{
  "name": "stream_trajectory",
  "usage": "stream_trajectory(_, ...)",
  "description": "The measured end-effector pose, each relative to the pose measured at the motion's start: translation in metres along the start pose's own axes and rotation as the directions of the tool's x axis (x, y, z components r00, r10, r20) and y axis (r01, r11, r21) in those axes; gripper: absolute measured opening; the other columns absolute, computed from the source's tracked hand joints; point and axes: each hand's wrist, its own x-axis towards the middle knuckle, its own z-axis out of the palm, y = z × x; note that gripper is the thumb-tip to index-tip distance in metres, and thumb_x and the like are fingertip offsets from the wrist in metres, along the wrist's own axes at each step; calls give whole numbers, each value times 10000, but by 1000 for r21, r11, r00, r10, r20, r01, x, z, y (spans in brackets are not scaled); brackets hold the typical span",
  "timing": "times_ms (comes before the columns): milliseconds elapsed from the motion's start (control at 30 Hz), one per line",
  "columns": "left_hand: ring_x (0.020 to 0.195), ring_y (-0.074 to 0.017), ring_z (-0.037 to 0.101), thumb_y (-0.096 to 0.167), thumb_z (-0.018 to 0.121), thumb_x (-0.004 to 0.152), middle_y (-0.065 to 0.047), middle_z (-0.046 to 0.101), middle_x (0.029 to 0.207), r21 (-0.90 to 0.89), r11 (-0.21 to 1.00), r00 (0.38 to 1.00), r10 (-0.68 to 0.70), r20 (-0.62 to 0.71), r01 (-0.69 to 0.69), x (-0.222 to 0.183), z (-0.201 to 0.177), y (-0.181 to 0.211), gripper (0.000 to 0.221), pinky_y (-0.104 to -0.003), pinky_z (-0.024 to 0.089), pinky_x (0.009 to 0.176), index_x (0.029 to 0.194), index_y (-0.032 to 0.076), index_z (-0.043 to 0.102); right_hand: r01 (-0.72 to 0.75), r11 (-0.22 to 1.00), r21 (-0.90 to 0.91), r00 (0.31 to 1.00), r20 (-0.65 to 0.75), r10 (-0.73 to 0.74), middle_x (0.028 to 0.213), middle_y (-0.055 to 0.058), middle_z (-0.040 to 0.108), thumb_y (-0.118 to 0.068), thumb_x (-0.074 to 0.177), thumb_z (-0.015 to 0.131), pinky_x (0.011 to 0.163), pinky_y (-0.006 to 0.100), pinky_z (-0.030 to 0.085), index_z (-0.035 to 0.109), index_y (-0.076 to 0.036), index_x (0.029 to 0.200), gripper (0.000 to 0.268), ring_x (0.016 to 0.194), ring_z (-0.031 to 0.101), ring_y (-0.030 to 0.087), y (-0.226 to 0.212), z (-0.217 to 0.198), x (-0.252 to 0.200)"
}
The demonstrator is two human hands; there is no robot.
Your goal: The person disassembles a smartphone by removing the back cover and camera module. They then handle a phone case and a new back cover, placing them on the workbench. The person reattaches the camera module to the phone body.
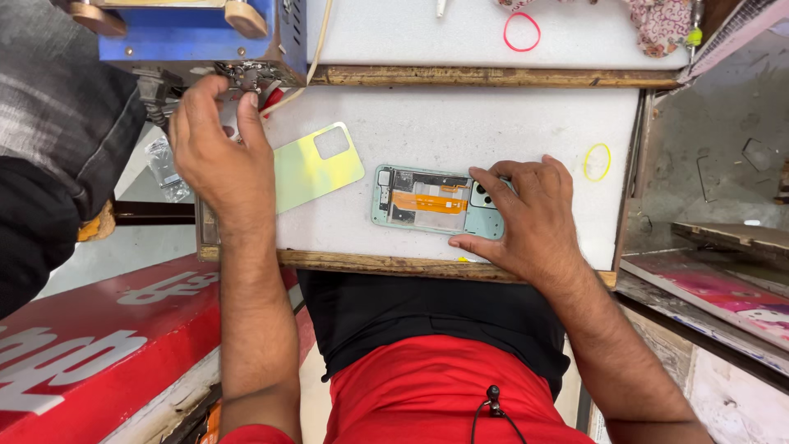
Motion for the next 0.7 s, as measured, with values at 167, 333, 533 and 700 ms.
stream_trajectory(167, 989, -260, 689, -9, 792, 1015, -84, 699, 1069, -36, 999, 1000, 1, 23, 0, -1, -4, -1, 196, -386, 549, 837, 1160, 28, 665, -5, 1000, 3, 1000, 12, 5, 1258, 119, 586, -678, 676, 834, 1150, 635, 311, 660, -110, 1365, 910, 1194, 502, 313, 0, 1, 1)
stream_trajectory(333, 828, -256, 668, -100, 623, 962, -119, 647, 945, -393, 872, 939, -186, 288, 293, -41, -20, 63, 126, -367, 555, 779, 1040, -1, 622, -25, 1000, 8, 1000, 14, 25, 1250, 118, 591, -658, 673, 843, 1145, 636, 319, 663, -106, 1367, 905, 1187, 502, 315, 3, 1, -3)
stream_trajectory(533, 847, -310, 706, 18, 698, 960, -130, 665, 1002, -421, 898, 904, 72, 421, 125, -90, 16, 130, 226, -399, 593, 718, 1186, 15, 689, -21, 999, 24, 1000, -17, 21, 1237, 96, 605, -647, 685, 845, 1149, 637, 334, 675, -115, 1365, 880, 1194, 514, 304, 2, 5, -1)
stream_trajectory(700, 783, -274, 709, 50, 726, 947, -116, 658, 926, -354, 930, 904, 62, 424, 102, -91, 32, 137, 197, -375, 590, 665, 1137, 7, 697, -13, 1000, 24, 1000, -20, 14, 1230, 101, 602, -676, 707, 832, 1148, 638, 330, 677, -122, 1364, 872, 1181, 519, 302, 5, 8, -2)
